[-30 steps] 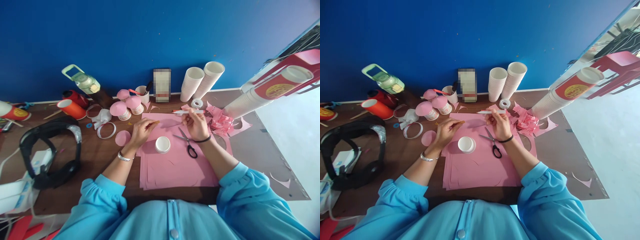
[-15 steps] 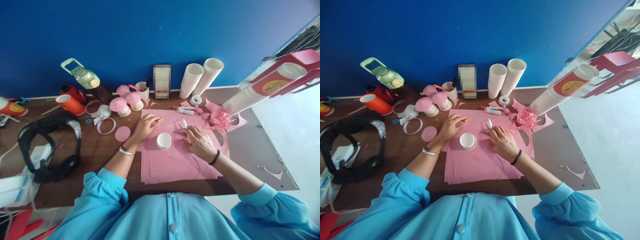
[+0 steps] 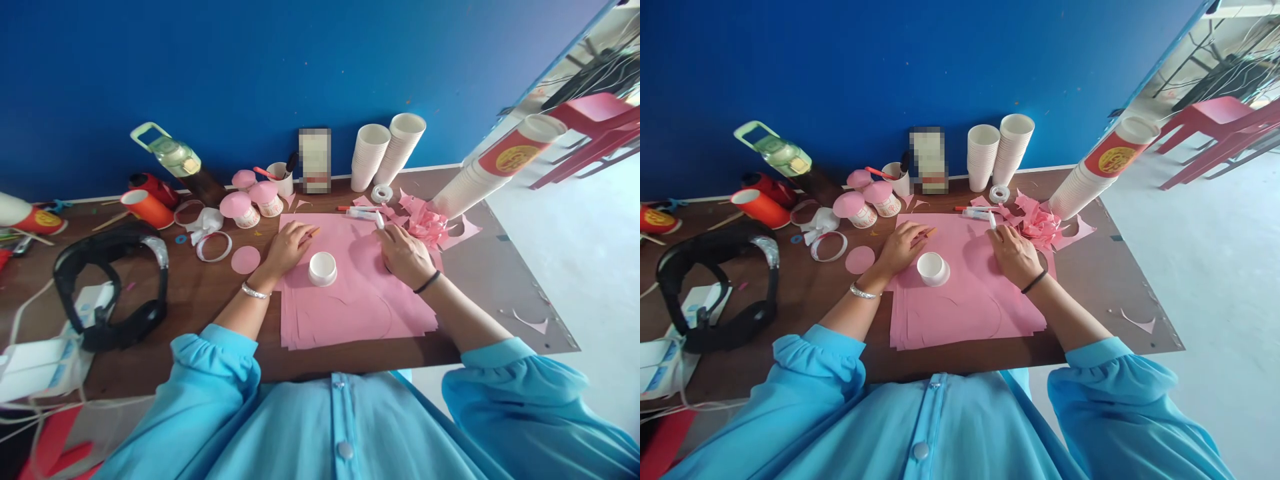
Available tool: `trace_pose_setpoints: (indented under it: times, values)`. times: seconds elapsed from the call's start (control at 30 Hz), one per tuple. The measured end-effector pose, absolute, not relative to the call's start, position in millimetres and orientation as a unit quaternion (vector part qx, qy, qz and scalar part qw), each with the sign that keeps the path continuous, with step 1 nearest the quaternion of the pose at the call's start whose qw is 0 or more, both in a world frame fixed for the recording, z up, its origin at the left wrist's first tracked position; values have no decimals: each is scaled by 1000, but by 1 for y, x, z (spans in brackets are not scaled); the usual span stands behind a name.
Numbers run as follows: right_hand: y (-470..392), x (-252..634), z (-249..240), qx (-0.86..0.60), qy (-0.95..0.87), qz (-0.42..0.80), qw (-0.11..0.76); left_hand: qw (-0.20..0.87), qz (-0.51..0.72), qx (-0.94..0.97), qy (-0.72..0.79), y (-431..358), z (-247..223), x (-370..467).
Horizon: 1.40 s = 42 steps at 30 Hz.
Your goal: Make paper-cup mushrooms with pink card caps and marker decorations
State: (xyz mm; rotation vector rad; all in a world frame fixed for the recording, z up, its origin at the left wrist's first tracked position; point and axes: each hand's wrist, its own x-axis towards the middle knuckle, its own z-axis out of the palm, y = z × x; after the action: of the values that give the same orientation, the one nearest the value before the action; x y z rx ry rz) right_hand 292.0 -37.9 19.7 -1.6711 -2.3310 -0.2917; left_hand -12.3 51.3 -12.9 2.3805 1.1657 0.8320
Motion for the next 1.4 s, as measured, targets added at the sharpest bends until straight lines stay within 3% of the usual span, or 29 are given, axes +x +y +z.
trace_pose_setpoints:
  times: [0.1,0.27,0.47,0.6,0.77,1.1,1.4]
  values:
    - [-44,278,26,-532,-813,-83,224,188,308,827,432,52,-10,-12]
    - [-49,247,31,-461,-820,61,335,225,334,808,431,42,20,-19]
    - [-34,212,21,-426,-791,148,414,529,324,725,300,3,53,-35]
    - [-27,196,8,-434,-754,207,448,519,244,754,320,-17,40,-32]
    - [-23,193,-1,-446,-713,240,485,457,288,758,366,-18,27,-14]
    - [-19,197,15,-459,-626,271,569,711,442,438,328,-12,27,16]
    - [-29,200,-2,-392,-726,216,522,750,456,340,338,-15,8,21]
